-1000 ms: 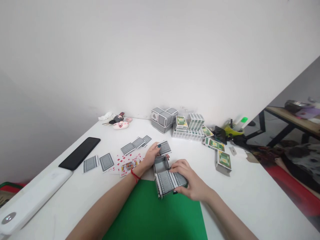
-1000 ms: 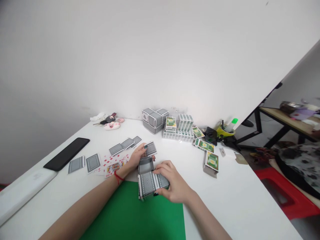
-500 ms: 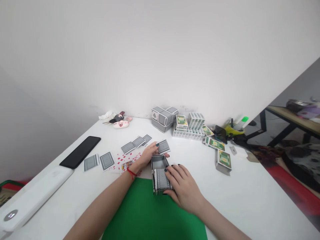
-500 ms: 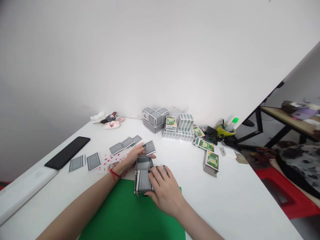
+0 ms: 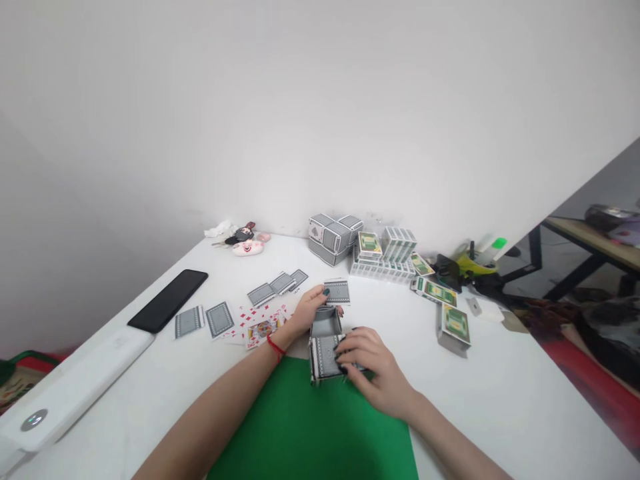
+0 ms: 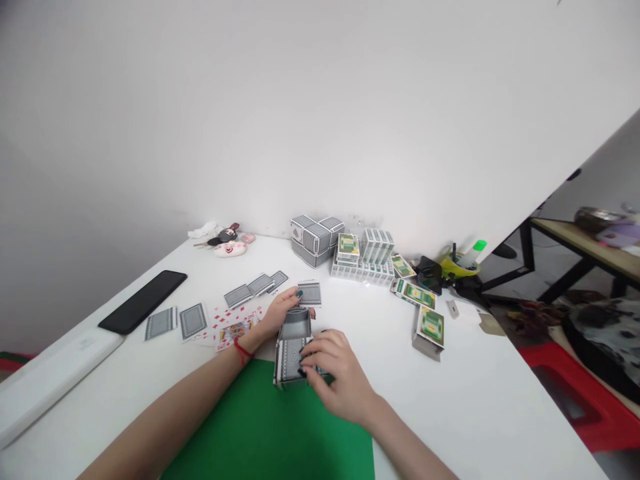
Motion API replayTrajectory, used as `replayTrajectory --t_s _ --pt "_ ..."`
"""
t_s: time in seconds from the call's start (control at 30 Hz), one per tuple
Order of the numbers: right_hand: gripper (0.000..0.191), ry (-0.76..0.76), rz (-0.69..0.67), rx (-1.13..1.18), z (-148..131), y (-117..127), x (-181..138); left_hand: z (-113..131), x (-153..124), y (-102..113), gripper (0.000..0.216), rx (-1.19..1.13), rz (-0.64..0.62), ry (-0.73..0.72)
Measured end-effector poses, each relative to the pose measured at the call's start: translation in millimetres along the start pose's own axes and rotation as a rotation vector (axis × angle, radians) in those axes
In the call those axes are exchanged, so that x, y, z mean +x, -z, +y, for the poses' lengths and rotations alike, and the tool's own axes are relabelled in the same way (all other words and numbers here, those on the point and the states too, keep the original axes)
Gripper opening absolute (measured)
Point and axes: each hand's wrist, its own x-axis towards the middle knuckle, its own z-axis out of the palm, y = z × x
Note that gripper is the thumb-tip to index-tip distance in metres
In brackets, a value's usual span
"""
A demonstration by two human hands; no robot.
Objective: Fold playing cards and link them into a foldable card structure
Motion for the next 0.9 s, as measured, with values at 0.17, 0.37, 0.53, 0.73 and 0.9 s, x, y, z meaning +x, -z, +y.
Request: replayTrajectory --t_s 0.17,0.37,0.53,0.73,0.9 --pt "0.020 -0.494 0.416 0.245 17.1 -2.3 16.0 0.5 0.5 0.6 0.019 0.019 -0.025 -0.020" --pt "0.040 -0.643 0.438 0.253 35.3 -8.0 55.4 -1.3 1.9 4.3 0.019 0.086 0.053 -0.070" --pt "0.035 -0.636 0.438 0.357 58.0 -6.9 74.0 1.7 0.2 4.5 0.028 0.203 0.035 -0.095" --pt "0.052 -0.757 0.492 0.619 88.5 0.3 76.8 4.1 0.8 12.2 0.053 0.437 0.032 -0.155" --pt "0.041 -0.827 0.498 0.569 109.6 -9.8 65.9 17.1 9.6 37.0 0.026 1.129 0.300 -0.316"
